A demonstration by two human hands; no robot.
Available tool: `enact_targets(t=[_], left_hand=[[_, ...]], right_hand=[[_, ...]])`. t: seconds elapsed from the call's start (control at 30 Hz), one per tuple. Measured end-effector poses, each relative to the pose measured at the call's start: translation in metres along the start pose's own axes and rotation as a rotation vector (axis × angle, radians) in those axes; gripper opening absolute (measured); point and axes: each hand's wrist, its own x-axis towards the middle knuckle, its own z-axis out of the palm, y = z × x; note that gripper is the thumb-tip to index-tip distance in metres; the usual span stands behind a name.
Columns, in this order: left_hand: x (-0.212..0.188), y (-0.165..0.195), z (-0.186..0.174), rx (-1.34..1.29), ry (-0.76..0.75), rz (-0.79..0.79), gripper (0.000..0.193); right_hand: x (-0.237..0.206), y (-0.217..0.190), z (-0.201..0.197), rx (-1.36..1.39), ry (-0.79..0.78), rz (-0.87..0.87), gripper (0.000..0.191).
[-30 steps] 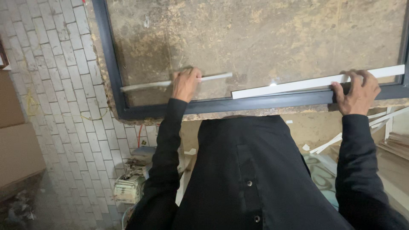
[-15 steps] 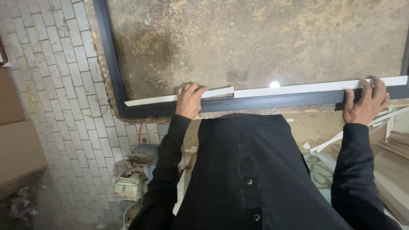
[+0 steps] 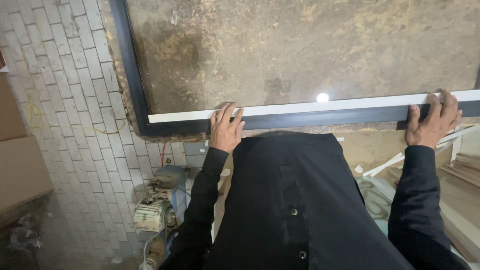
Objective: The person cuts narrow strips of white mat board with a yellow utility knife, then fits the cut strips along the inside edges of a dark picture frame lying on a glass-topped work table, pressing them into place and using a tape dispenser to secure the mat assembly.
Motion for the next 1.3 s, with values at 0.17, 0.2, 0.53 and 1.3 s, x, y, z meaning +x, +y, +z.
enact_targets(t=[0.17,0.2,0.53,1.3], left_hand=[[-0.009,0.003,0.004,-0.006,0.030,-0.003,0.048],[-0.010,0.004,0.005,-0.012,0.038,-0.008,0.050],[-0.022,-0.004,0.018,-0.042,0.068,0.002,0.061],[-0.032,-0.015,0.033,-0.083,0.061,0.004,0.061]], right_hand=[[0.010,-0.042,0.006,-0.067,0.024,-0.190,0.058],[0.013,-0.062,0.010,0.119,-0.022,-0.253,0.057],[0.018,-0.248,0.051,0.212,-0.459,-0.843,0.064],[0.014,-0.257,0.056,0.076,-0.386,-0.882,0.060]])
